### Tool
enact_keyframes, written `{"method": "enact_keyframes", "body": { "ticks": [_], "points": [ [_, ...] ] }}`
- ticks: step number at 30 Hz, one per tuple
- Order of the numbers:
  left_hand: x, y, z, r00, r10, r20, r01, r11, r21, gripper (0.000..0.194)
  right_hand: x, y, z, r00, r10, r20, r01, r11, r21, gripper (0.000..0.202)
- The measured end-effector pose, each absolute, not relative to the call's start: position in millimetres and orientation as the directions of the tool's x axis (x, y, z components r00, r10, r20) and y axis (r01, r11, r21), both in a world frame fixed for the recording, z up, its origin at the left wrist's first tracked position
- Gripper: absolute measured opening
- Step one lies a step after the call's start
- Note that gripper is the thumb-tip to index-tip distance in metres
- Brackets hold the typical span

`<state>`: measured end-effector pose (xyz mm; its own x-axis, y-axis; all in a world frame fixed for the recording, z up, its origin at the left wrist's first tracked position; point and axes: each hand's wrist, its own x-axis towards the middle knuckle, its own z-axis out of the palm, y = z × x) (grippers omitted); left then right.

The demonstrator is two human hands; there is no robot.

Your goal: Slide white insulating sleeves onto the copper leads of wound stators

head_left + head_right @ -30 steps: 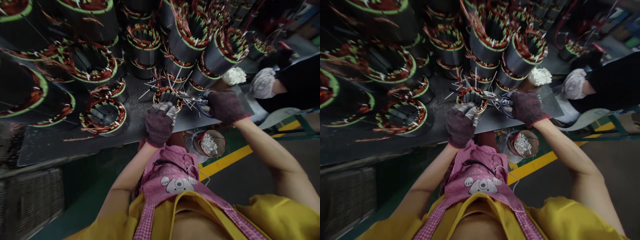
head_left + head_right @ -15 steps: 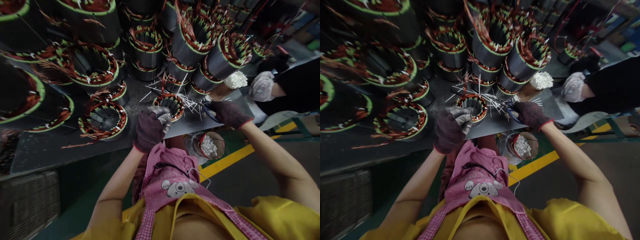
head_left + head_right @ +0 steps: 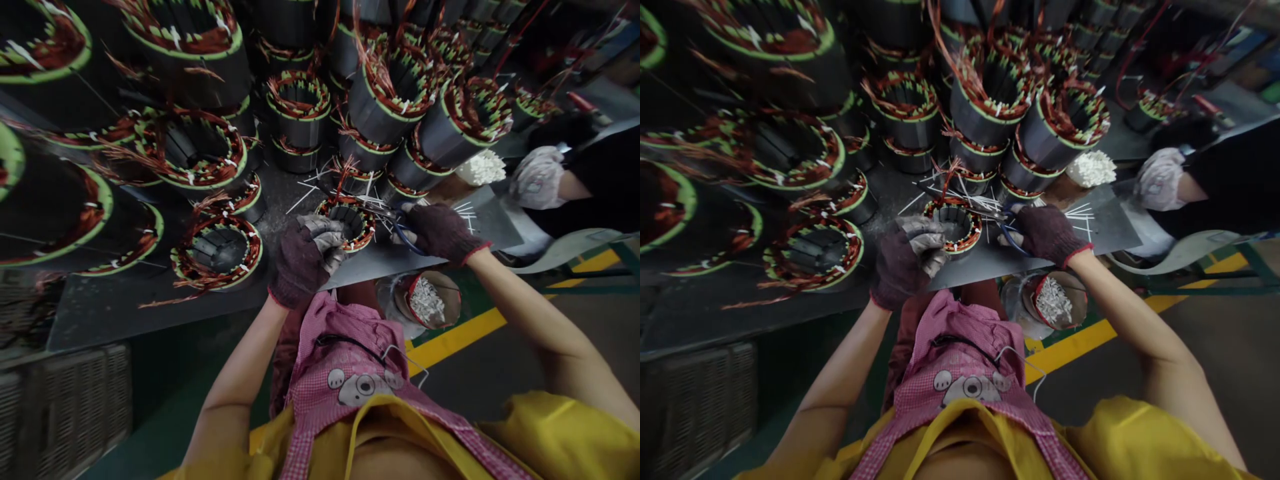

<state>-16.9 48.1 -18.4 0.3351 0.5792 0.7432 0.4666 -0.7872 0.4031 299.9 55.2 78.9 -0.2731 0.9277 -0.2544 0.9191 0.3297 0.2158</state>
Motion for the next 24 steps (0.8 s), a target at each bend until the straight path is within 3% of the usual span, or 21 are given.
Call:
{"method": "enact_keyframes", "body": {
  "ticks": [5, 11, 16, 19, 22, 24],
  "points": [
    [-9.1, 43.8, -16.7, 0.314, 0.591, 0.743, 0.432, -0.786, 0.442, 0.007, 312.3, 42.2, 72.9, -0.199, 0.943, -0.265, 0.930, 0.268, 0.253, 0.045],
    [-10.1, 42.5, -14.9, 0.290, 0.550, 0.783, 0.413, -0.810, 0.417, 0.010, 284.5, 56.3, 77.1, -0.251, 0.952, -0.176, 0.905, 0.296, 0.306, 0.052],
    [-14.0, 40.8, -13.1, 0.292, 0.535, 0.793, 0.474, -0.801, 0.366, 0.010, 290.5, 52.6, 70.5, -0.081, 0.947, -0.311, 0.959, 0.160, 0.236, 0.053],
    [-13.4, 42.4, -15.7, 0.293, 0.528, 0.797, 0.468, -0.806, 0.363, 0.011, 304.2, 43.3, 61.1, 0.054, 0.951, -0.305, 0.973, 0.019, 0.231, 0.052],
    [-11.1, 39.2, -16.0, 0.275, 0.484, 0.831, 0.483, -0.817, 0.316, 0.015, 298.6, 29.8, 56.6, -0.020, 1.000, 0.008, 0.997, 0.019, 0.072, 0.058],
    [-10.3, 33.6, -14.5, 0.230, 0.437, 0.869, 0.541, -0.800, 0.259, 0.024, 278.9, 21.9, 55.2, -0.146, 0.953, 0.267, 0.984, 0.167, -0.058, 0.070]
  ]
}}
